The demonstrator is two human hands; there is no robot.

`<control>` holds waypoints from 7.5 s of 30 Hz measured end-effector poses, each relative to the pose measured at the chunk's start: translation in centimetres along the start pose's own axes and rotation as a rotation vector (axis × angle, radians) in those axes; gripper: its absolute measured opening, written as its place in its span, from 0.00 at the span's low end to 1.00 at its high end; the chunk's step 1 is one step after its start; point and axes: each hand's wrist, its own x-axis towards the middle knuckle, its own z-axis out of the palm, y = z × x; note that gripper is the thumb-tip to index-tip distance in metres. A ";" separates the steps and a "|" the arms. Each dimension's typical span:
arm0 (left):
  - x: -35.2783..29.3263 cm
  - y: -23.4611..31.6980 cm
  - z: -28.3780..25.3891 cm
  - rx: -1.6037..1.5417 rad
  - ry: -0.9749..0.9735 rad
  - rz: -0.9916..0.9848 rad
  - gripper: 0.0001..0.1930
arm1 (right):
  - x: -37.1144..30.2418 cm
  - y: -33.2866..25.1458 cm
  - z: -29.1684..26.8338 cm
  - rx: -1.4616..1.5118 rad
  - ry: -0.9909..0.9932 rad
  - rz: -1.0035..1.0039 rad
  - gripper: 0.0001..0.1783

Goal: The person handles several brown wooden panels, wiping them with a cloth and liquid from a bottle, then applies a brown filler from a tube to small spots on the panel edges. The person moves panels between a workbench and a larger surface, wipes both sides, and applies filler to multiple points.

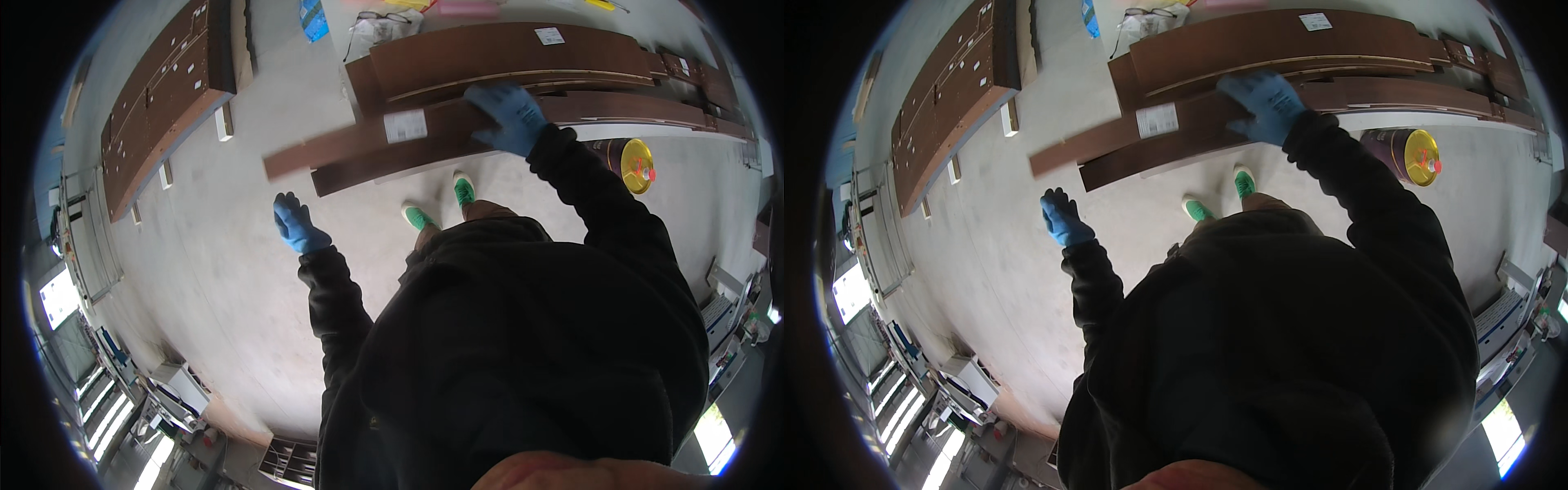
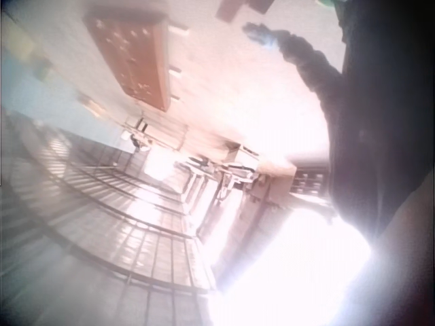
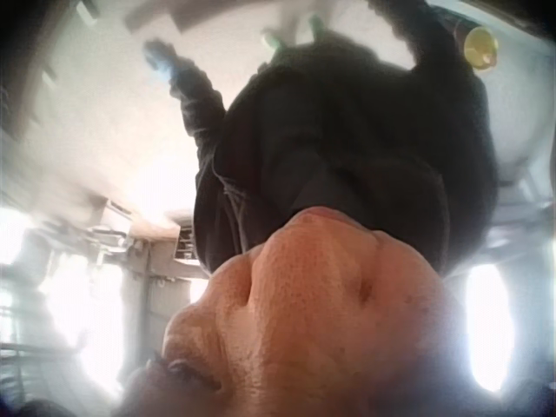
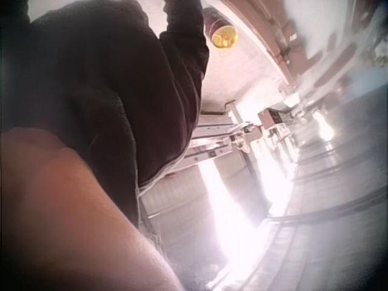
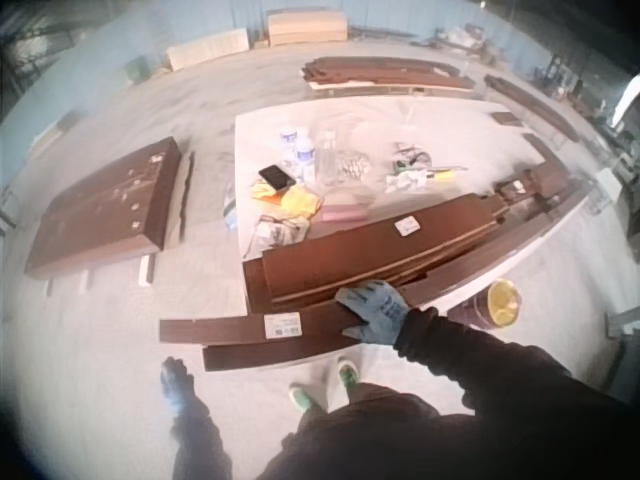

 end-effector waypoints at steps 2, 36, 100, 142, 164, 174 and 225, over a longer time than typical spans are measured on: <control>0.5 -1.6 0.0 0.092 0.090 -0.152 0.32 | 1.1 0.8 -0.2 0.017 0.127 0.010 0.40; -3.4 -7.6 4.3 -0.637 -0.301 -0.774 0.27 | -2.4 1.6 -1.5 -0.040 0.174 0.221 0.39; -5.6 16.7 -26.9 -0.378 0.187 -0.048 0.26 | 8.0 -29.1 8.5 0.042 0.067 -0.558 0.35; 41.3 22.5 -57.0 1.689 0.473 0.230 0.46 | 45.4 -50.5 21.5 0.370 -0.504 -0.212 0.47; 65.5 40.8 -31.7 -0.904 -0.110 0.285 0.29 | 77.5 -50.4 29.9 1.148 -1.592 0.232 0.23; 79.9 44.1 -45.0 -0.932 -0.119 0.396 0.30 | 93.8 -75.8 38.7 0.688 0.055 -0.771 0.44; 176.9 61.3 -146.4 -0.602 0.878 0.014 0.57 | 172.7 -157.7 94.8 0.528 -0.910 -0.527 0.45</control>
